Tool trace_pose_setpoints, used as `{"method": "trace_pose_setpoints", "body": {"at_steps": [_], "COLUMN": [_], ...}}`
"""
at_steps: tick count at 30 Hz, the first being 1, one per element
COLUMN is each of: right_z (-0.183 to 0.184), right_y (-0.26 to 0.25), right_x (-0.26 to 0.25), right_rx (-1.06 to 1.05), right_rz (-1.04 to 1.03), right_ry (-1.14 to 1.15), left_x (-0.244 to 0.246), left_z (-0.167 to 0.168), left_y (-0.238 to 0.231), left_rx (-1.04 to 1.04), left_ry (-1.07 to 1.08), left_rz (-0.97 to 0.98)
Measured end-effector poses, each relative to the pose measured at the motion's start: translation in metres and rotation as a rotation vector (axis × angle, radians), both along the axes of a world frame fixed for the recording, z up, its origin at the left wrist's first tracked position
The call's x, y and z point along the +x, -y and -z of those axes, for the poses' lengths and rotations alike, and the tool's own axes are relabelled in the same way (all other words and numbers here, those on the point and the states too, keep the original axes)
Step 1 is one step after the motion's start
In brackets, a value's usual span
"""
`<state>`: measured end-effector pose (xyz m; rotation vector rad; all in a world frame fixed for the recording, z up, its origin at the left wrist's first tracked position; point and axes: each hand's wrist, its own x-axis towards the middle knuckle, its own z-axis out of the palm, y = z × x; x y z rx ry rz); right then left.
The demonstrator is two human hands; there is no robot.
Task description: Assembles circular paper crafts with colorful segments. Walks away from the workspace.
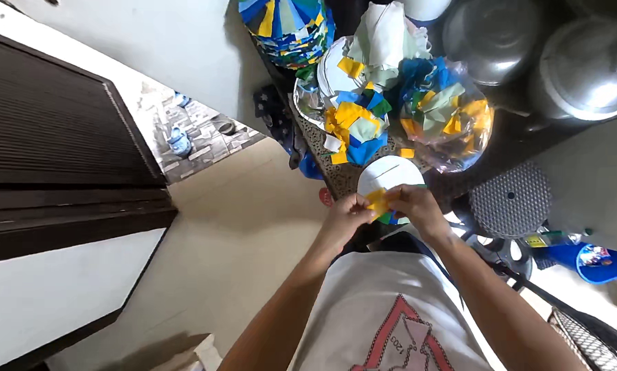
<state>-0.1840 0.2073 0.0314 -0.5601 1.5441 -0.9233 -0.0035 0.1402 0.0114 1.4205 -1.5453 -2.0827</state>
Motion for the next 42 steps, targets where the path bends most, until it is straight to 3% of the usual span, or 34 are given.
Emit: {"method": "trace_pose_setpoints", "body": {"at_steps": [6, 11, 15, 33, 38, 42], "right_z": [0.024, 0.025, 0.024, 0.034, 0.035, 0.036], "right_y": [-0.007, 0.015, 0.03, 0.04, 0.04, 0.041], "right_x": [0.013, 0.016, 0.017, 0.015, 0.015, 0.014], "right_rx": [0.154, 0.068, 0.086, 0.039, 0.027, 0.035], "right_rz": [-0.165, -0.306, -0.408, -0.482, -0.47, -0.486], "right_ry": [-0.143, -0.504, -0.647, -0.815, -0.816, -0.826], "left_x": [0.017, 0.005, -0.006, -0.009, 0.017, 0.032], "left_z": [0.024, 0.022, 0.024, 0.031, 0.045, 0.051], "left_y": [-0.029, -0.015, -0.002, 0.001, -0.013, -0.02], "left_rx": [-0.198, -0.343, -0.351, -0.438, -0.61, -0.771], "left_ry": [0.243, 0.381, 0.455, 0.501, 0.401, 0.391], "left_rz": [0.038, 0.051, 0.053, 0.053, -0.029, 0.049]}}
